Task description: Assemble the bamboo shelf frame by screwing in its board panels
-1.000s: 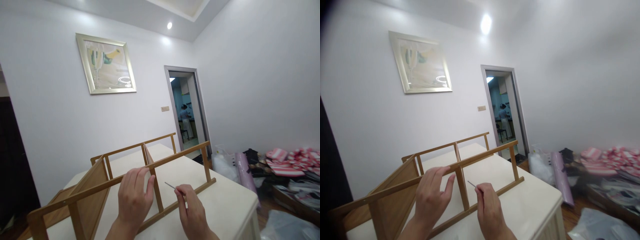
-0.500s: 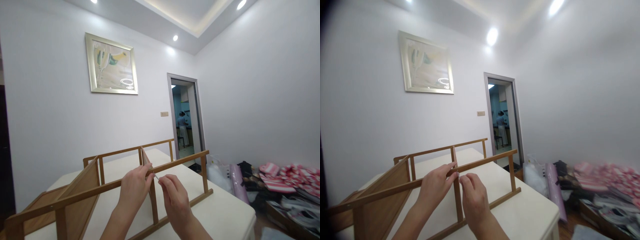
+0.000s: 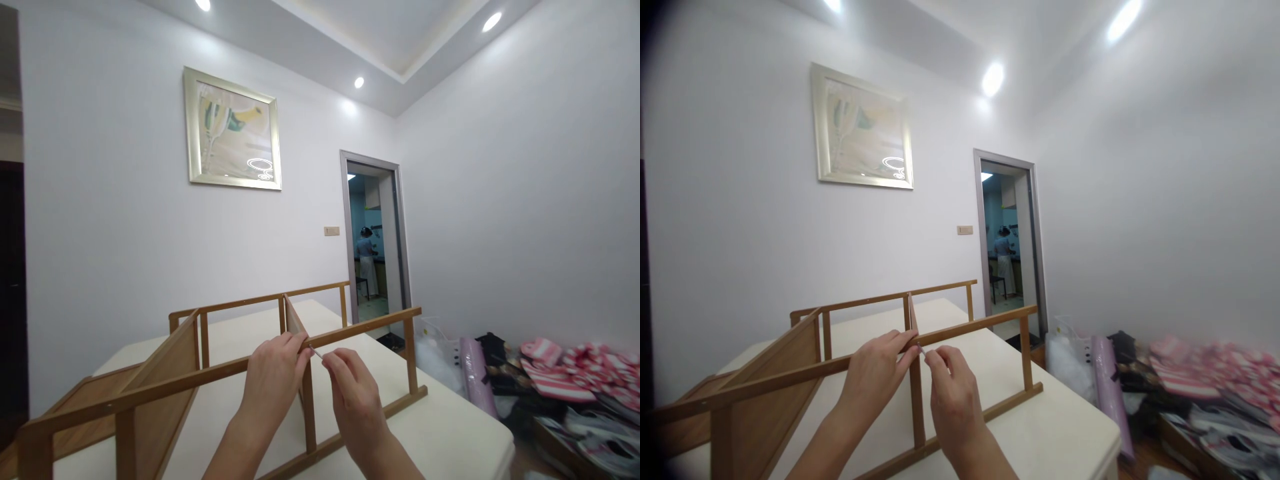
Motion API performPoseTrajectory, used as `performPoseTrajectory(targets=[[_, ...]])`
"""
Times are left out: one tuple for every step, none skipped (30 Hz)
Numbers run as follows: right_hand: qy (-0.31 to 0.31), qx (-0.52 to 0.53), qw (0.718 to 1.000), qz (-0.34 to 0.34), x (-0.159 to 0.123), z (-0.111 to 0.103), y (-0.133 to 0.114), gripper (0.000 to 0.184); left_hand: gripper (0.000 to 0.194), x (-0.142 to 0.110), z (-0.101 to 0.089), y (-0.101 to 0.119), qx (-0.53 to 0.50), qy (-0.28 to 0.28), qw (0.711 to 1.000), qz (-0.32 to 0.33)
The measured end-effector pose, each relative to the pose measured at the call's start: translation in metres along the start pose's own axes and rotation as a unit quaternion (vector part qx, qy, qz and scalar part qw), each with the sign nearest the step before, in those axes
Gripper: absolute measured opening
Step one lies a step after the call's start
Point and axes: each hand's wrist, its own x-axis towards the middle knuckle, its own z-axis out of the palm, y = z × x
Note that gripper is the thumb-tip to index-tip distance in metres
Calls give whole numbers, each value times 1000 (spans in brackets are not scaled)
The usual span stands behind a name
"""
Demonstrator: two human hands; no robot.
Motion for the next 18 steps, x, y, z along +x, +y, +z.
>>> performPoseTrajectory(targets=[[-12,-6,1000,-14,1,-2,0,27,22,0,1,0,0,-1,1000,-1],[-26,-12,999,-31,2,-4,-1,30,22,0,1,-1,0,0,1000,-1],[-42,-18,998,-48,4,-6,-1,31,23,0,2,-1,1,1,1000,-1],[-57,-23,996,-64,5,-8,-2,33,23,0,2,-1,2,1,1000,-1],[-70,-29,994,-76,7,-10,-3,33,23,0,2,-1,3,2,1000,-1],[-79,-33,992,-87,9,-12,-4,33,23,1,2,-1,3,2,1000,-1],[-84,-36,991,-93,11,-13,-5,32,23,1,2,-1,3,2,1000,-1],[-87,-35,991,-93,13,-14,-6,31,23,0,1,0,4,1,1000,-1],[-85,-31,992,-87,15,-14,-7,28,23,0,1,0,4,-1,1000,-2],[-81,-25,994,-76,16,-13,-8,25,23,0,0,1,4,-3,1000,-2],[-75,-18,995,-62,17,-12,-9,23,23,0,-1,1,4,-5,1000,-2],[-70,-11,996,-48,17,-12,-10,21,22,0,-1,1,4,-7,1000,-2],[-64,-6,997,-37,17,-11,-10,20,22,0,-2,2,3,-8,1000,-4],[-59,-2,998,-28,17,-11,-11,19,22,0,-2,2,3,-10,1000,-5],[-52,0,998,-21,17,-11,-12,19,22,0,-2,2,2,-12,1000,-5],[-48,3,999,-15,17,-11,-12,19,22,0,-3,2,1,-14,1000,-6],[-46,6,999,-8,17,-11,-12,19,22,0,-3,2,0,-15,1000,-6],[-47,10,999,-1,17,-11,-13,19,22,0,-3,2,0,-17,1000,-6]])
